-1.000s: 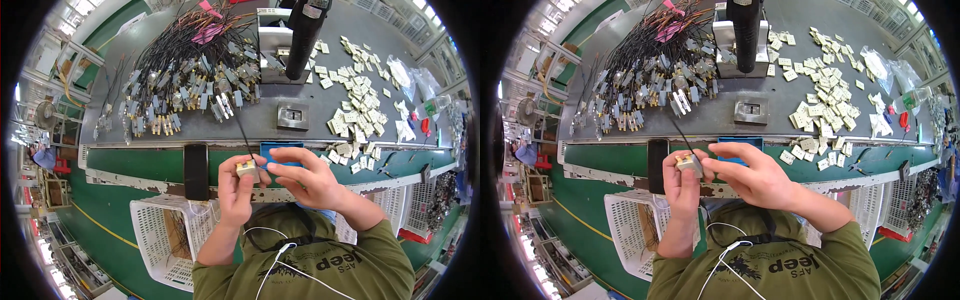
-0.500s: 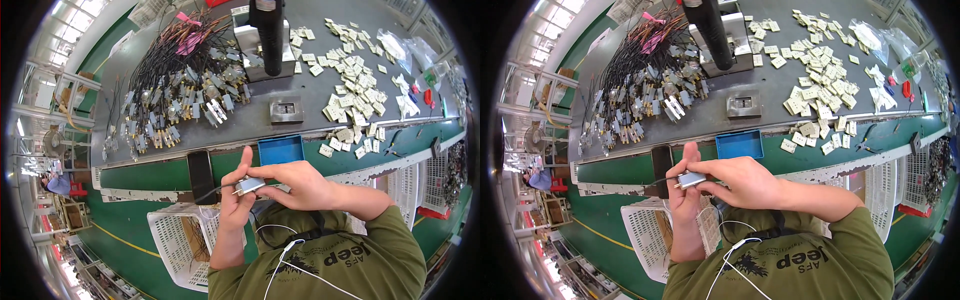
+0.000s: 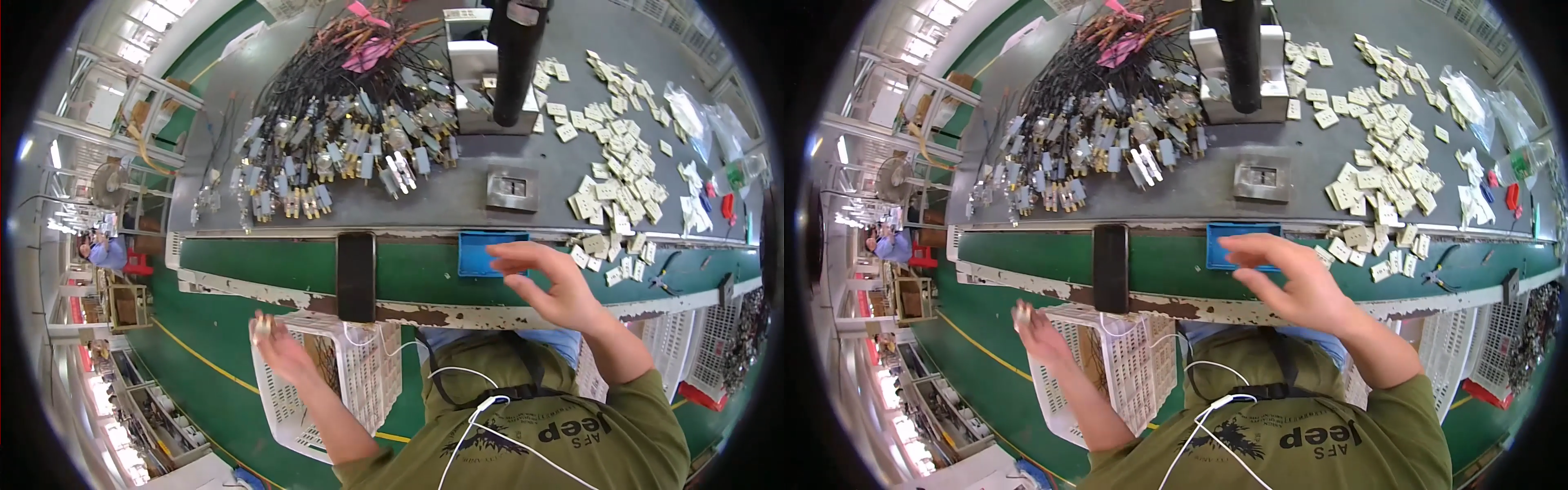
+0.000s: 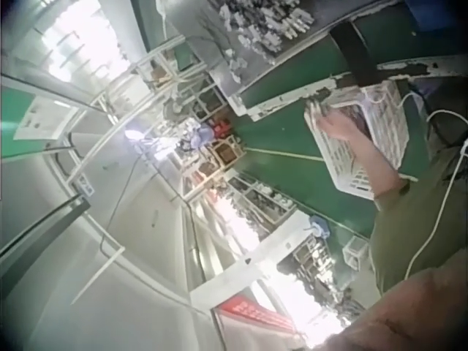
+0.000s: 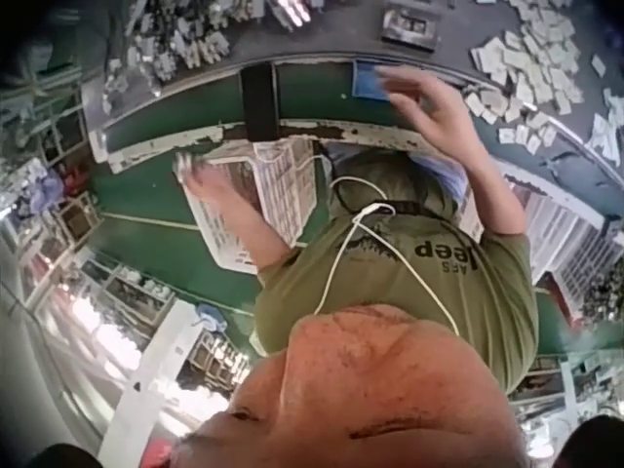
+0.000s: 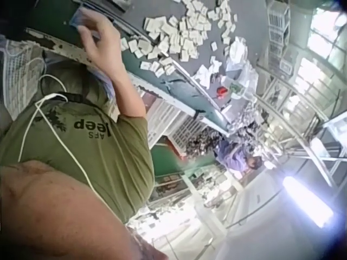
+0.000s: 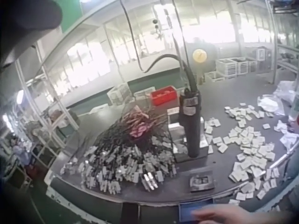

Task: Assembling electronic components by attaching wires and small connectors at a factory workstation.

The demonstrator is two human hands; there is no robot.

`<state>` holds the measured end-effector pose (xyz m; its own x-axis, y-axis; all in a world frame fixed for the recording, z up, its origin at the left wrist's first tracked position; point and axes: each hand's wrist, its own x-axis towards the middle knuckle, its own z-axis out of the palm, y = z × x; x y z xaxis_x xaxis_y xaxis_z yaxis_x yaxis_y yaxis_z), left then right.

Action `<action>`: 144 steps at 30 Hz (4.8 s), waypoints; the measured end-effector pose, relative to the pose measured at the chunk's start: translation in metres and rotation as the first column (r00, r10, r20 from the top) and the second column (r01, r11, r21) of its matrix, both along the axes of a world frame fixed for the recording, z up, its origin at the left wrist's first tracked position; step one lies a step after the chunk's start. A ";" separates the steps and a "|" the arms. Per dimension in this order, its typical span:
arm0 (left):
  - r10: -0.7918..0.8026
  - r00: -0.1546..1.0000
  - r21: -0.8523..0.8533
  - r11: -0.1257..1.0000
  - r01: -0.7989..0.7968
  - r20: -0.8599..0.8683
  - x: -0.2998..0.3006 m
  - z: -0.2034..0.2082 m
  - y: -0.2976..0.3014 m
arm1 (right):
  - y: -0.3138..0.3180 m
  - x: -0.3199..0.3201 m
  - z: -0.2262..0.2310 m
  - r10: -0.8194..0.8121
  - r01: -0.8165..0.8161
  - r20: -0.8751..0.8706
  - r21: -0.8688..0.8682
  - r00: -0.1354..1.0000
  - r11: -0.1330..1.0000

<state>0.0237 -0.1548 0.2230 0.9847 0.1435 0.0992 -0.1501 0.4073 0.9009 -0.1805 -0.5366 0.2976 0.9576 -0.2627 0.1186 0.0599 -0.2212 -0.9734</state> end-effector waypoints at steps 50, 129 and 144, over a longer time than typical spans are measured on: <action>-0.823 0.566 0.151 0.567 0.810 0.055 -0.105 0.090 -0.209 | -0.206 -0.007 -0.047 -0.715 0.375 0.035 -0.868 0.698 0.324; -0.720 0.679 -0.152 0.662 0.734 0.144 -0.088 0.056 -0.195 | 0.014 0.013 0.033 0.034 0.128 0.315 -0.480 0.949 0.868; -0.309 0.893 -0.143 0.918 0.371 0.328 -0.008 0.043 -0.047 | 0.012 0.009 0.018 0.059 0.008 0.188 -0.337 0.980 0.942</action>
